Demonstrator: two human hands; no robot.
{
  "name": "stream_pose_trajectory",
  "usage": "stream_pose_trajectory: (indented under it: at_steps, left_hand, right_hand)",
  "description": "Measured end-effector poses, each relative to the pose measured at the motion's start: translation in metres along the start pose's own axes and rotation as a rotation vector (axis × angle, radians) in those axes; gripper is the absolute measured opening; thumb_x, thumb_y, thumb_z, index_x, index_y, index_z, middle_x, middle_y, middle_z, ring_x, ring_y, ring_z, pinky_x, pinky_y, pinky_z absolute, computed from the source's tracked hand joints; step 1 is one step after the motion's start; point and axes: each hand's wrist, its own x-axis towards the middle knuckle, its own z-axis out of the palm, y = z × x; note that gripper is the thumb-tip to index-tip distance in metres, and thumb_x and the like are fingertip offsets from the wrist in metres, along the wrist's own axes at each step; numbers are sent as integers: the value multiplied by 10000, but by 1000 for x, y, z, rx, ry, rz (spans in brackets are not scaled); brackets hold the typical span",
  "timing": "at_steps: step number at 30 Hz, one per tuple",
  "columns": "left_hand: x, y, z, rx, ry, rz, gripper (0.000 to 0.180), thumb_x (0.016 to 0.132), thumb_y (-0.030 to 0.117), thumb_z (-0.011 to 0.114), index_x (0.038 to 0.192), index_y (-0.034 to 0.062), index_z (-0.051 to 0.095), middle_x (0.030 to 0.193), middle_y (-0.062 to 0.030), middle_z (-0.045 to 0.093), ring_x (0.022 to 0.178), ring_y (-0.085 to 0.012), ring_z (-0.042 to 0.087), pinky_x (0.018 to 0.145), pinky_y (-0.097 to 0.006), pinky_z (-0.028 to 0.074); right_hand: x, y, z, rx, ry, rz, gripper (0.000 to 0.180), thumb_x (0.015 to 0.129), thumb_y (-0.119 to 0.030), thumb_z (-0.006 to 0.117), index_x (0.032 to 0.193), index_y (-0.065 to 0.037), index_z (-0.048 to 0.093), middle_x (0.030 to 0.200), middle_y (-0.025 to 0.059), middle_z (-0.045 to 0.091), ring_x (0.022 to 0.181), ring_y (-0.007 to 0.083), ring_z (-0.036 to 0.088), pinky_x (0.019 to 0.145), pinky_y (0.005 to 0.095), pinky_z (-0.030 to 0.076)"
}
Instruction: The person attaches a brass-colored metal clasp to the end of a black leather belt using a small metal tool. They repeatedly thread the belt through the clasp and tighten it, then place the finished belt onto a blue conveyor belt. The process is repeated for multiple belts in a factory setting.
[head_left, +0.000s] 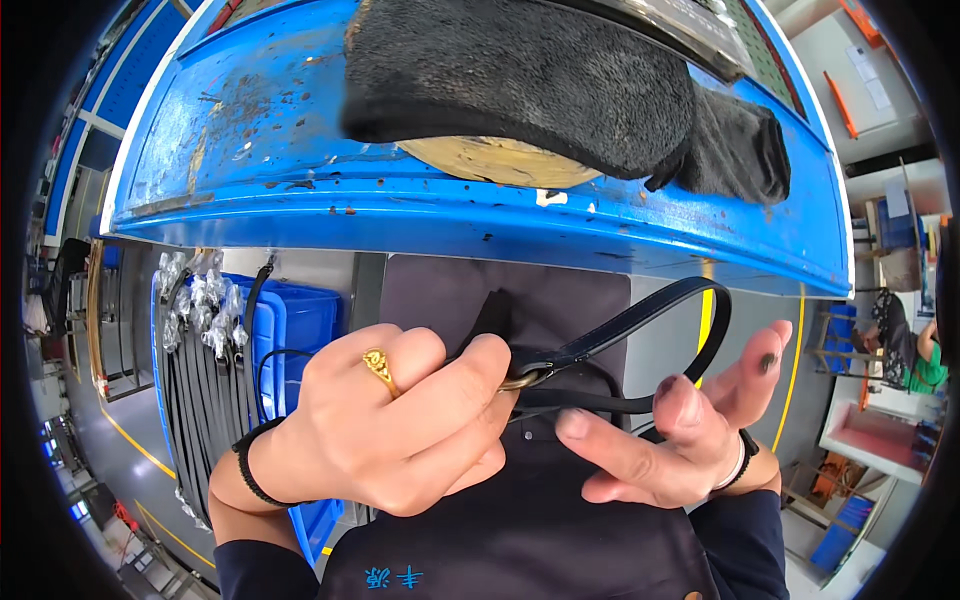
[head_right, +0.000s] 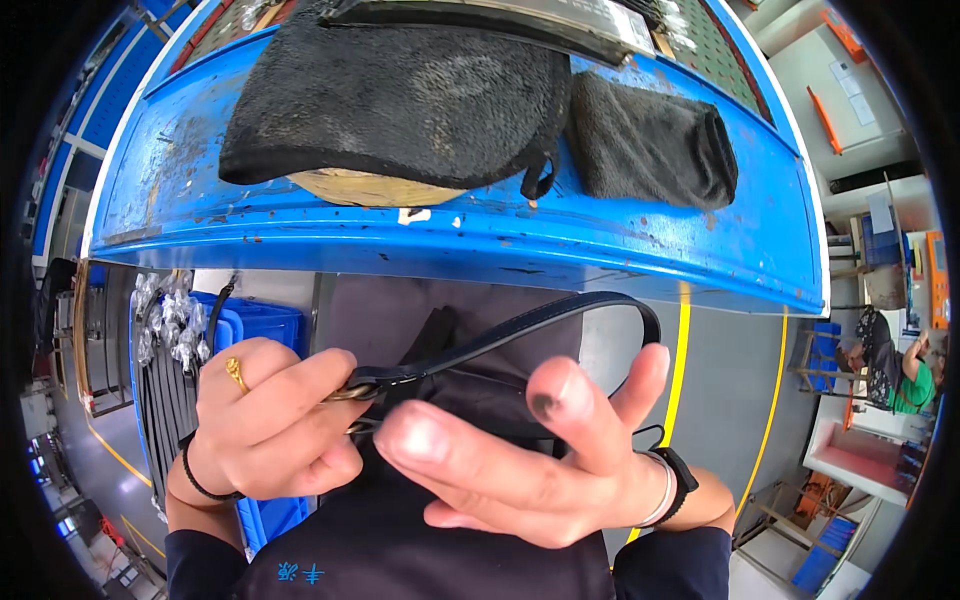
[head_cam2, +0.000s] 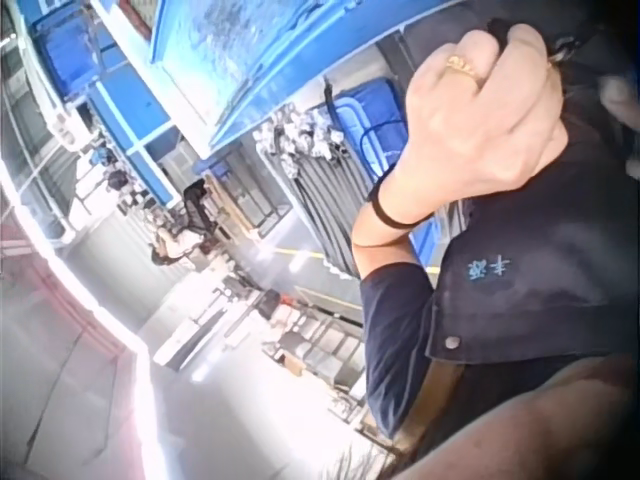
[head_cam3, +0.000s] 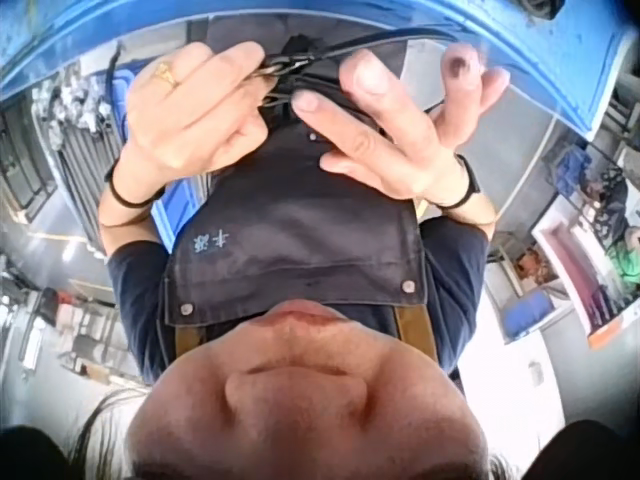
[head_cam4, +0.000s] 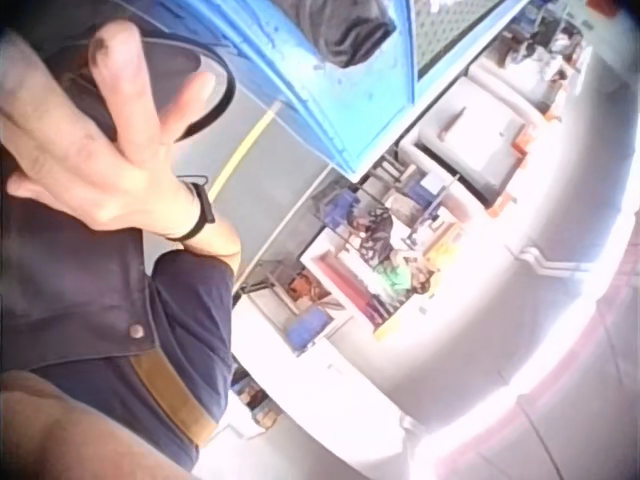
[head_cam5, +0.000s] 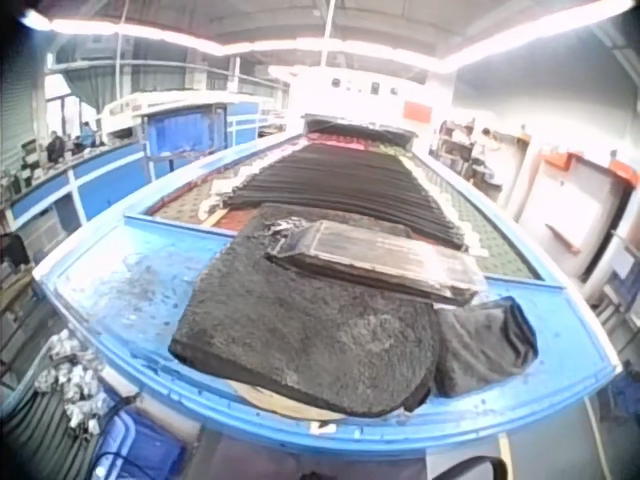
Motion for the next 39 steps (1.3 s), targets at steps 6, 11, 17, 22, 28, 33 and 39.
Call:
stream_pose_trajectory:
  at_steps: [6,11,17,22,28,33,39]
  left_hand:
    - [2,3,1,-6,-47,3,177,522,112,582,685,47,609,790,-78,587,482,-147,427,435,-247,359]
    - [2,3,2,1,-24,24,176,521,117,582,680,44,604,783,-78,586,481,-143,423,424,-241,350]
    - [0,2,1,7,-36,33,155,549,121,581,682,45,609,778,-78,586,477,-139,416,413,-237,336]
    - [-1,0,2,25,-42,72,128,607,143,571,678,46,614,763,-79,583,463,-133,403,403,-235,319]
    - [1,0,1,29,-65,103,124,645,154,556,666,46,613,748,-78,580,462,-125,401,393,-233,301]
    - [-4,-2,-2,-4,-45,58,157,525,128,569,657,49,605,734,-69,575,459,-130,400,392,-234,304]
    - [-7,-14,-22,-129,-93,-69,237,433,105,537,660,82,598,717,-29,575,442,-147,404,393,-251,327]
  right_hand:
    - [1,-1,6,-22,3,40,387,833,-533,403,993,-284,653,1389,91,243,1286,427,37,1022,568,-3]
    - [1,-1,9,7,23,19,391,836,-535,398,977,-279,657,1404,103,213,1277,457,48,1020,571,17]
    - [6,11,3,82,71,70,447,856,-541,346,915,-241,671,1405,169,183,1282,442,100,1023,559,53]
    - [10,10,9,71,46,60,499,870,-537,306,898,-215,685,1369,203,248,1274,434,140,1021,553,78]
    - [14,10,10,102,-16,104,543,860,-563,294,924,-182,674,1355,225,259,1270,447,139,1015,556,128]
    - [16,34,-2,130,73,301,517,890,-482,283,1112,-110,565,1373,214,237,1281,395,177,1023,510,160]
    - [10,79,5,-311,-34,532,420,900,-309,316,1176,-76,531,1363,104,329,1308,266,189,1055,406,126]
